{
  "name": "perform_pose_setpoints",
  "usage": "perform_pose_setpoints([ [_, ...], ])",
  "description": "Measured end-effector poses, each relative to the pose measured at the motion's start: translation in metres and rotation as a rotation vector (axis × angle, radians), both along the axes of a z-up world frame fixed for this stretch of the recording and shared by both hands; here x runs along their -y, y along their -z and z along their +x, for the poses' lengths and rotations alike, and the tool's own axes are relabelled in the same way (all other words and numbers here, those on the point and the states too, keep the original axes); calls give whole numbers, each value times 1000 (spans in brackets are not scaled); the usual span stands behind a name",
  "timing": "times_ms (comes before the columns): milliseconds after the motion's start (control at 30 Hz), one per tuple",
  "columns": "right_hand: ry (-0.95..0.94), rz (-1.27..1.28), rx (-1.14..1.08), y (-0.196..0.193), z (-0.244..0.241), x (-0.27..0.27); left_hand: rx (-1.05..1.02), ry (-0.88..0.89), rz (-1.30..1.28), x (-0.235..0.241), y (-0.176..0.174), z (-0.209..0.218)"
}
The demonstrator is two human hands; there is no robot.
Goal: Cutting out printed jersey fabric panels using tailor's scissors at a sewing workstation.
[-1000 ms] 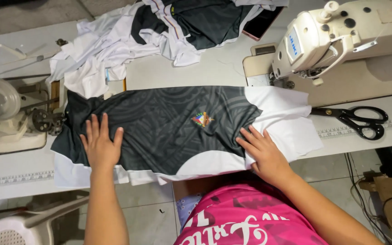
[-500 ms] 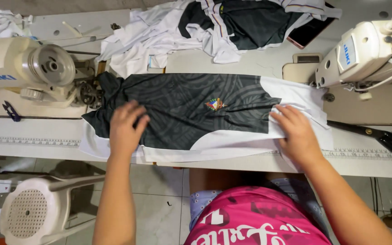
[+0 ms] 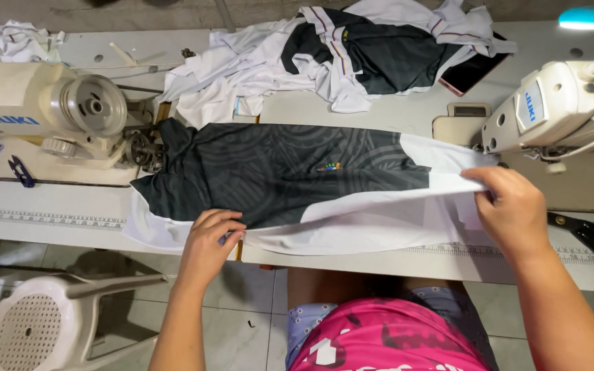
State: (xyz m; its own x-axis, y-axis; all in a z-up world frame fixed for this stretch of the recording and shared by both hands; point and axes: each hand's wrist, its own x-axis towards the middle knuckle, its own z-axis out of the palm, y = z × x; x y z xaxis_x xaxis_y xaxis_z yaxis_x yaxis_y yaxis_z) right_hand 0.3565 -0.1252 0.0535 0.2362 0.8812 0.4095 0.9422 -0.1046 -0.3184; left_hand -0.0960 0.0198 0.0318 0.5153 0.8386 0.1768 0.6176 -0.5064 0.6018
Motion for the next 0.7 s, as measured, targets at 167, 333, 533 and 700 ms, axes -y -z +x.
perform_pose_setpoints([
  [167,-104,3,-23,9,-2,29,-17,33,87,9,6,-13],
  [333,-88,-80,38,42,10,48,-35,44,107,17,-3,-13],
  [533,-65,-20,66,47,18,60,82,66,181,31,-13,-3],
  [700,-12,-85,85,71,28,64,-175,104,179,34,21,-2],
])
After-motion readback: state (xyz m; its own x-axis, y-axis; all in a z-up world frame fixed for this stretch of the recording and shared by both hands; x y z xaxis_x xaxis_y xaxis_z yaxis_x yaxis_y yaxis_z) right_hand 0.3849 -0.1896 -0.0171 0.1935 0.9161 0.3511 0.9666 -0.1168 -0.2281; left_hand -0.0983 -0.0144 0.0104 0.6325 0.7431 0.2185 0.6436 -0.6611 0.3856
